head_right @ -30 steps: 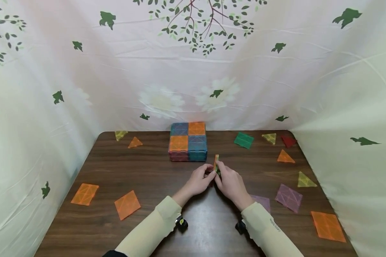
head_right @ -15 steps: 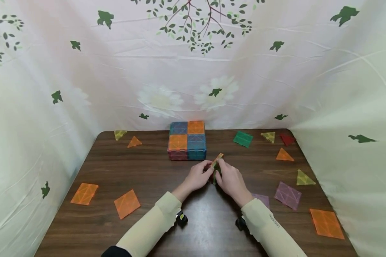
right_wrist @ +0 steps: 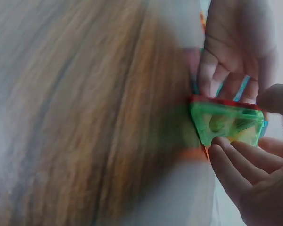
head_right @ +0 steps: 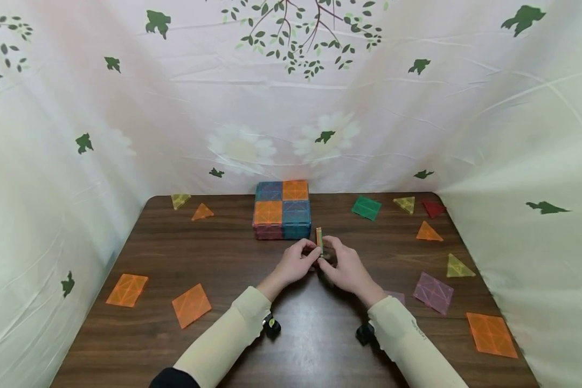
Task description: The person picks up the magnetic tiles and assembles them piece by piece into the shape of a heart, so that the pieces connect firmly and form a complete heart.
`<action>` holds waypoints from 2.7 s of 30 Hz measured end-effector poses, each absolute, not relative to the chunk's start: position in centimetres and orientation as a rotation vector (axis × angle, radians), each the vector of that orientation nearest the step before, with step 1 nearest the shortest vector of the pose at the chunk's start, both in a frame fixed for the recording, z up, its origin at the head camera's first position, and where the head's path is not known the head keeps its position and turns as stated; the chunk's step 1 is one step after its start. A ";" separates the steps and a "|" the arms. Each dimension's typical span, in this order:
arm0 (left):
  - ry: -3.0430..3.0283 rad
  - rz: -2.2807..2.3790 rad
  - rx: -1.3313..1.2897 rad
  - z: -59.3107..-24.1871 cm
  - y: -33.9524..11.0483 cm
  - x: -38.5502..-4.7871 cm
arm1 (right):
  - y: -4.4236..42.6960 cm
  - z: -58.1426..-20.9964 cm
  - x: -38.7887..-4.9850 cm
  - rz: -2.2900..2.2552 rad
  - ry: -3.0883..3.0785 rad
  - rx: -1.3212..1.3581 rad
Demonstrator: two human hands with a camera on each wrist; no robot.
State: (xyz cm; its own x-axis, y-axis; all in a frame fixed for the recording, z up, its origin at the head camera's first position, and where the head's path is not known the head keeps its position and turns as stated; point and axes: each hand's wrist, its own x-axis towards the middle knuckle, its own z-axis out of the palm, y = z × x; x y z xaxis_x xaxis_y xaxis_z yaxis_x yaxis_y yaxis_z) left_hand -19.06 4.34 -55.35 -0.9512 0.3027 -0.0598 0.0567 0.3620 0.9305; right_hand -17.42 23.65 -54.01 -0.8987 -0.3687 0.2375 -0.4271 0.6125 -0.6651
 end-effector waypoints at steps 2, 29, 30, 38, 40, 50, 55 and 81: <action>2.363 1.668 0.304 -55.3 4.2 -19.1 | 23.6 -53.8 -17.6 1.240 -2.801 0.623; 2.097 1.803 0.327 -54.9 3.5 -18.1 | 22.7 -53.6 -18.6 2.040 -2.776 0.236; 2.078 1.820 0.325 -54.9 3.4 -18.0 | 22.7 -53.6 -18.6 2.048 -2.762 0.232; 2.053 1.893 0.294 -54.9 2.9 -17.6 | 22.2 -54.1 -18.4 2.091 -2.683 0.266; 2.025 1.926 0.282 -54.8 2.7 -17.6 | 22.0 -54.2 -18.4 2.124 -2.655 0.270; 1.874 2.001 0.209 -55.8 2.0 -18.0 | 21.4 -54.5 -18.3 2.255 -2.595 0.269; 1.866 1.981 0.195 -55.6 1.8 -18.0 | 21.5 -54.5 -18.3 2.343 -2.564 0.226; 1.818 2.034 0.192 -55.3 1.2 -17.5 | 21.4 -54.5 -18.1 2.363 -2.636 0.277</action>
State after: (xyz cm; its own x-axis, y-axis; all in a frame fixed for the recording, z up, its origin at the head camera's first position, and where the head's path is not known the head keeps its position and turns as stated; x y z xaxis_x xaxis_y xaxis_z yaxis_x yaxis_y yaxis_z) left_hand -17.50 1.22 -55.31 -0.9090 0.3836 -0.1629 -0.2048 -0.0706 0.9763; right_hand -18.11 21.44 -54.47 -0.9057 -0.3760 -0.1958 0.1539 0.1390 -0.9783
